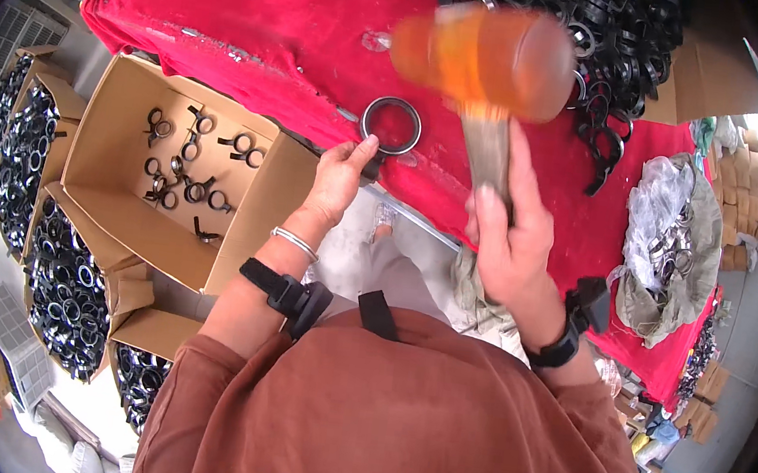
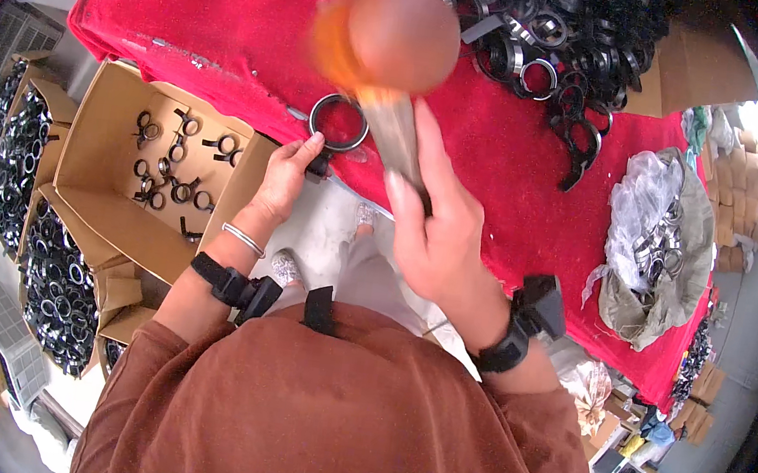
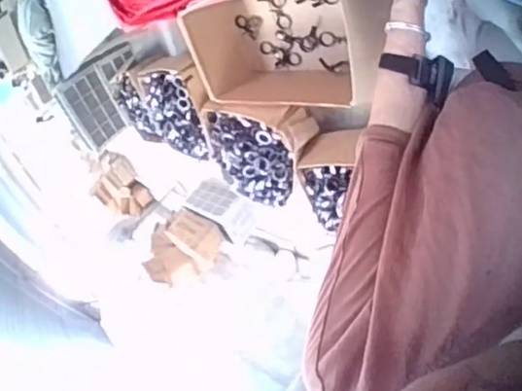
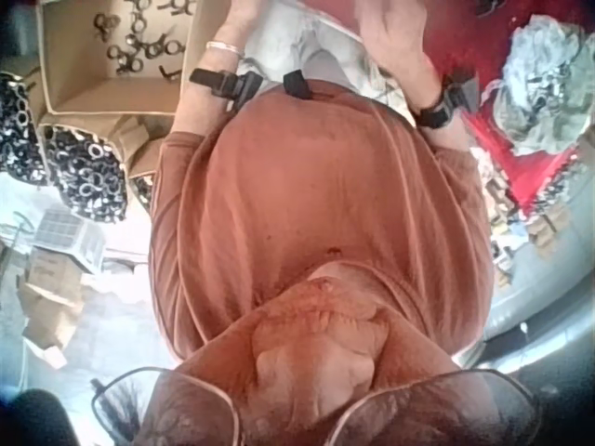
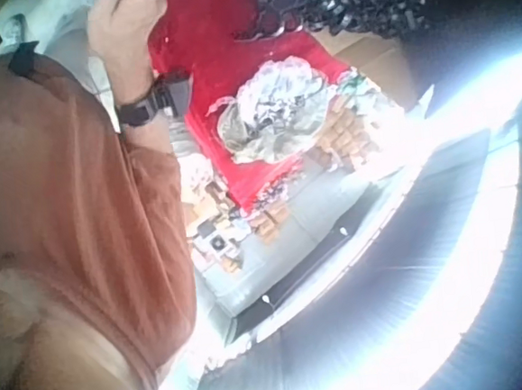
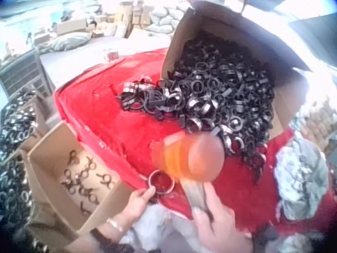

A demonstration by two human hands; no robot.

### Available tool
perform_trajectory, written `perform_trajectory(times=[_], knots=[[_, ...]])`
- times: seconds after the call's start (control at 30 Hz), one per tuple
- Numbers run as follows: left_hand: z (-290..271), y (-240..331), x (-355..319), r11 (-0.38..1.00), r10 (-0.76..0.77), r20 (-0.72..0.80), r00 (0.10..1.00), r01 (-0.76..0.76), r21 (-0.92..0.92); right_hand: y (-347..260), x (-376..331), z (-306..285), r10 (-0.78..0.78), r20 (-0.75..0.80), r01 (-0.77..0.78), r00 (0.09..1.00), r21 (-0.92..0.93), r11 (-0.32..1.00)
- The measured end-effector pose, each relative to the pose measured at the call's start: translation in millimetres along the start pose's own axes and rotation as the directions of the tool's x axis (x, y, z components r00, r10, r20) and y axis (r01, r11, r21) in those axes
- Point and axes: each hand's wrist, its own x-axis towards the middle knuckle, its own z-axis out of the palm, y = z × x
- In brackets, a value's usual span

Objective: Hammering rubber rings into a metal component on a workstation table.

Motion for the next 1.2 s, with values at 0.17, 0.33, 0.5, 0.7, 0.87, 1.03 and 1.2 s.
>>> perform_trajectory(times=[0.17,0.33,0.5,0.7,0.87,1.03,1.2], knots=[[12.5,1.4,-0.9,0.999,0.038,-0.075,0.996,-0.038,0.004,45.6,38.4,31.7,0.087,0.200,-0.011,0.976,-0.355,0.935],[9.3,1.4,-6.0,0.998,0.036,-0.045,0.998,-0.038,-0.041,34.0,54.4,22.6,0.070,0.189,-0.030,0.979,-0.204,0.978],[-9.1,-17.1,8.2,1.000,-0.015,-0.050,0.999,0.015,-0.004,-8.0,46.9,1.2,0.115,-0.012,-0.115,0.993,0.042,0.993],[5.2,1.3,11.8,0.997,-0.048,0.101,0.994,0.054,-0.056,81.0,32.0,-5.3,0.272,-0.039,-0.275,0.962,-0.150,0.950],[-10.4,10.0,-0.4,0.993,-0.021,0.053,0.998,0.027,-0.111,20.4,17.3,-11.9,0.188,-0.027,-0.175,0.982,0.247,0.953],[11.6,-17.2,14.1,0.999,0.011,0.084,0.996,-0.014,0.036,84.8,-56.6,-2.8,0.017,0.061,-0.001,0.998,-0.259,0.966],[-2.1,-41.5,19.9,0.998,-0.029,0.042,0.999,0.031,-0.055,58.1,-58.7,6.4,0.189,0.049,-0.181,0.981,-0.130,0.975]])
